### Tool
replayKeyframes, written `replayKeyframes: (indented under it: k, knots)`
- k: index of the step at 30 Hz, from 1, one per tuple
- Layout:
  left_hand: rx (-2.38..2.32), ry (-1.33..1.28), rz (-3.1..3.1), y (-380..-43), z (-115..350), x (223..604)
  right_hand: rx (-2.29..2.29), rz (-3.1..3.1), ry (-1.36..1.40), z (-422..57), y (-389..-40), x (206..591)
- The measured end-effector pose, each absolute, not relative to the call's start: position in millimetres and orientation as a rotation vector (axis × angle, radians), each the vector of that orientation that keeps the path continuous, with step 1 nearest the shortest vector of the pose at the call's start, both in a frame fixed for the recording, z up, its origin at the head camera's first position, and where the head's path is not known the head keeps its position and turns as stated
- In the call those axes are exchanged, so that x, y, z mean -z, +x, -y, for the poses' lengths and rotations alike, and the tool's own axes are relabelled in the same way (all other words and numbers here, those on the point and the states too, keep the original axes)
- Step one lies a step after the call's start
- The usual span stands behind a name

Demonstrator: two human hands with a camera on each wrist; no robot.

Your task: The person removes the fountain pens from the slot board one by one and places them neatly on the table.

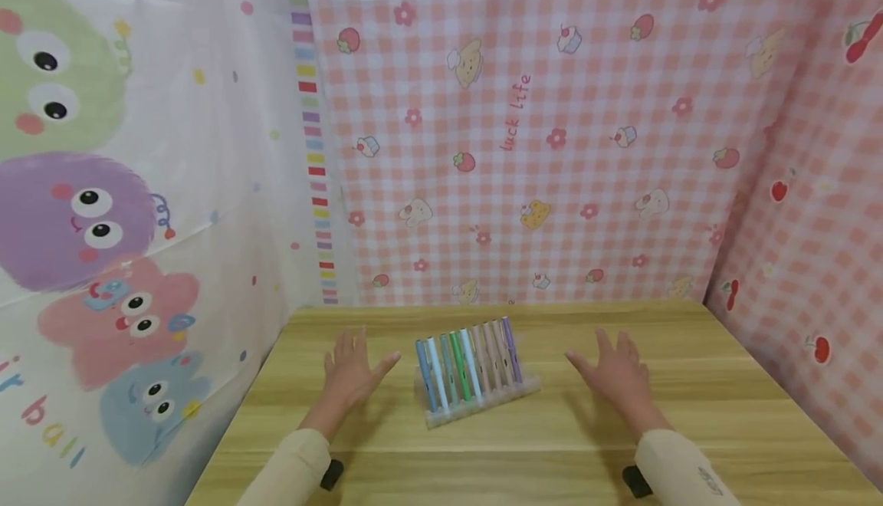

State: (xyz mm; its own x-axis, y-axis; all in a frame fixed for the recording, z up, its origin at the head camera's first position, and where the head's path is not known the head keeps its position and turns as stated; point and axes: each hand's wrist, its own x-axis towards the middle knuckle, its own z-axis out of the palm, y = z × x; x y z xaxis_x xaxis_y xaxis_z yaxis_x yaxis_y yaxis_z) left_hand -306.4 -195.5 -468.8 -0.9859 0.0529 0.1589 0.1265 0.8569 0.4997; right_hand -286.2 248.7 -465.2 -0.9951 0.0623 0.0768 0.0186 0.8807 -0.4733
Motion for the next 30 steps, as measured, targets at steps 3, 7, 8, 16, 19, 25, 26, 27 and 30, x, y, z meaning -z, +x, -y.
replayKeyframes:
  k: [3, 7, 8, 16, 19, 25, 26, 27, 30]
  knots:
    - [0.903, -0.147, 2.855, -307.4, 192.0, 470.7, -0.801, 2.941, -0.044, -241.4, -286.1, 460.5]
    - [1.066, -0.144, 2.802, -307.6, 187.5, 472.2, -0.902, 2.905, -0.041, -230.2, -285.0, 455.5]
    - [1.107, -0.141, 2.790, -307.4, 186.4, 472.4, -0.928, 2.896, -0.040, -227.5, -285.1, 454.9]
    - [1.417, -0.108, 2.673, -300.1, 179.3, 471.4, -1.162, 2.773, -0.063, -209.5, -292.9, 458.9]
    - [1.502, -0.077, 2.650, -296.2, 177.9, 474.3, -1.217, 2.735, -0.098, -202.4, -293.7, 460.3]
    - [1.616, -0.028, 2.605, -290.1, 175.8, 485.8, -1.354, 2.628, -0.159, -188.8, -292.2, 464.5]
    - [1.633, -0.028, 2.595, -289.4, 175.0, 487.7, -1.385, 2.606, -0.173, -187.0, -291.8, 465.5]
    - [1.658, -0.025, 2.584, -288.7, 173.9, 489.9, -1.409, 2.585, -0.188, -185.3, -291.1, 466.4]
    - [1.722, -0.044, 2.553, -286.0, 169.7, 495.3, -1.457, 2.518, -0.226, -181.5, -290.2, 469.5]
